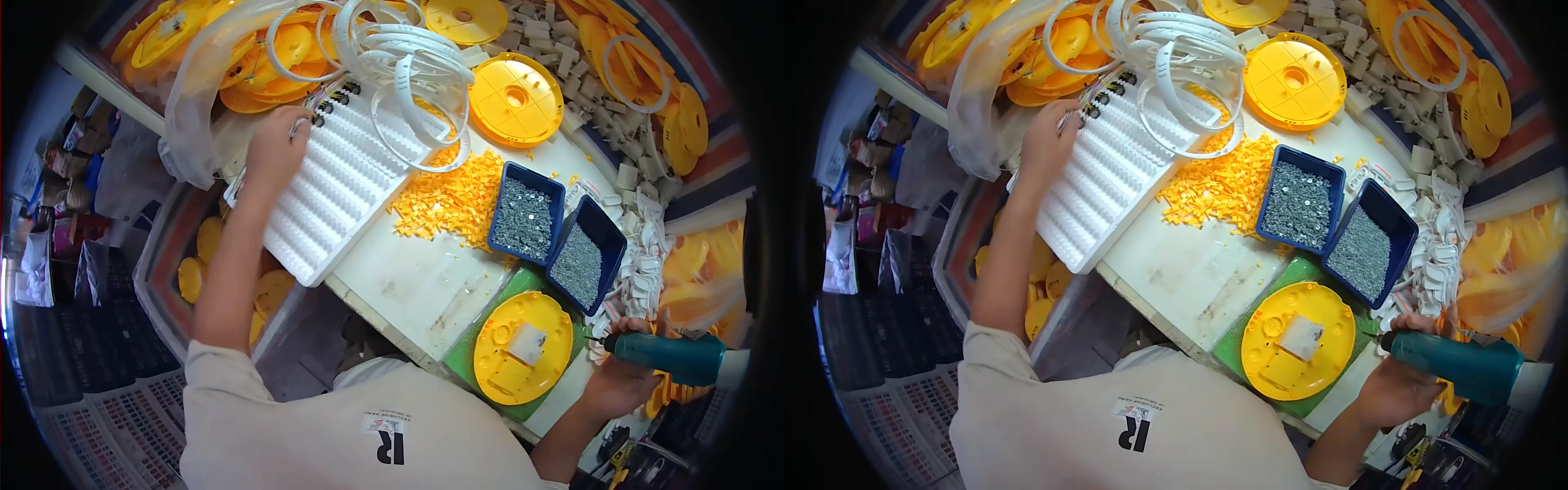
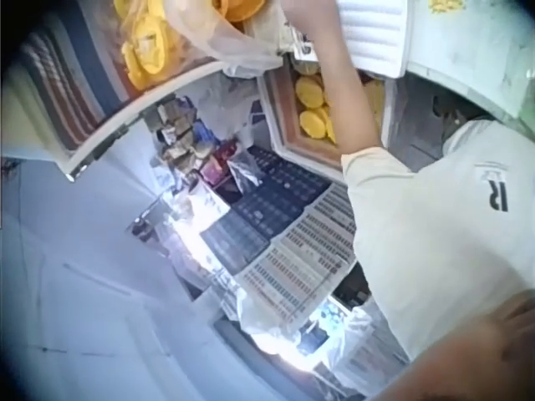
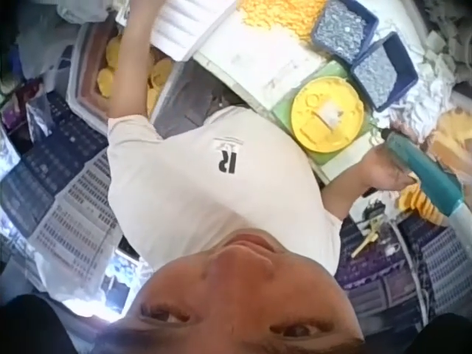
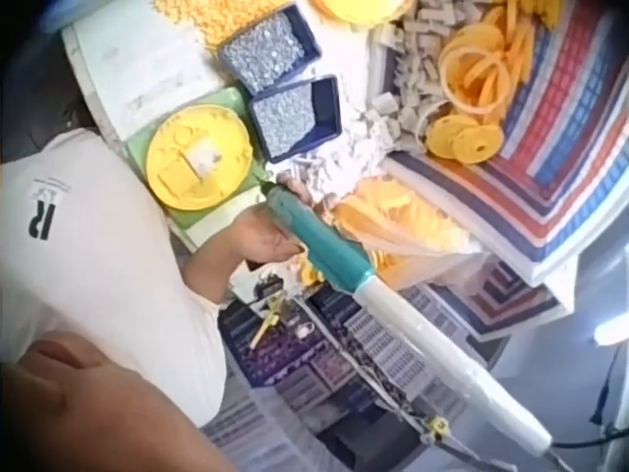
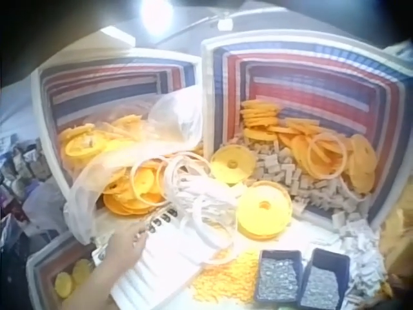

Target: Assembling yellow plastic toy components by inserting internal parts and fastening them with a pneumatic screwdriver.

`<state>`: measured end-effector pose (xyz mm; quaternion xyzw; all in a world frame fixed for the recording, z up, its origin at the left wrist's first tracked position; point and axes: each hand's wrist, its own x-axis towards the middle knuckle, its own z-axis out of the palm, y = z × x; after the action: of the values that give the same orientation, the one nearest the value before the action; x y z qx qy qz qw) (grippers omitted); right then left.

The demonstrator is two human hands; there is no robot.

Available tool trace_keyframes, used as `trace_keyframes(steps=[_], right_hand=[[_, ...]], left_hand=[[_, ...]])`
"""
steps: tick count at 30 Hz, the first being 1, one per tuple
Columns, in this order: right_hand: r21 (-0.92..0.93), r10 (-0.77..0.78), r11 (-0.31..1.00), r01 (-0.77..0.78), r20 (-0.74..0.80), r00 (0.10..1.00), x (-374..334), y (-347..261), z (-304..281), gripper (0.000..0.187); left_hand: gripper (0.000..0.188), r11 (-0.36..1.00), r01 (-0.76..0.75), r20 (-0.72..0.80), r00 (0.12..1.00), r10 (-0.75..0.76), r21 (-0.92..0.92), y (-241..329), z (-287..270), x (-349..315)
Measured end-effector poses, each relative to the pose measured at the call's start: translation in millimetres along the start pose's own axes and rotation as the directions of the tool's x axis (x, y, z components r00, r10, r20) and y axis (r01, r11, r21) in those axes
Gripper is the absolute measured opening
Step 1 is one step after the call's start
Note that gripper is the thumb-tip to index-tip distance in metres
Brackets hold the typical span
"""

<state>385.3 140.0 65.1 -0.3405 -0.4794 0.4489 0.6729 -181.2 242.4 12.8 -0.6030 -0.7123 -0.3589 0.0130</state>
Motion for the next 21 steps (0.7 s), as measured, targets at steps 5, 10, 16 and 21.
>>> trace_keyframes(steps=[5, 10, 16, 21], right_hand=[[-0.047, 0.011, 0.999, -0.017, -0.135, 0.991, -24, 20, -22, 0.077], [-0.286, -0.177, 0.949, 0.133, -0.136, 0.975, -51, 30, -54, 0.062], [-0.382, -0.047, 0.923, -0.051, -0.242, 0.969, -56, 16, -43, 0.056], [-0.414, -0.019, 0.906, -0.091, -0.253, 0.967, -61, 12, -38, 0.048]], left_hand=[[0.024, 0.965, -0.176, 0.168, 0.975, 0.144, 0.193, -31, 23, 38], [0.021, 0.938, -0.258, 0.202, 0.956, 0.213, 0.231, -20, 58, 74], [0.025, 0.943, -0.135, 0.216, 0.974, 0.069, 0.305, -6, 97, 106], [0.025, 0.891, 0.043, 0.120, 0.987, -0.109, 0.452, -3, 111, 115]])
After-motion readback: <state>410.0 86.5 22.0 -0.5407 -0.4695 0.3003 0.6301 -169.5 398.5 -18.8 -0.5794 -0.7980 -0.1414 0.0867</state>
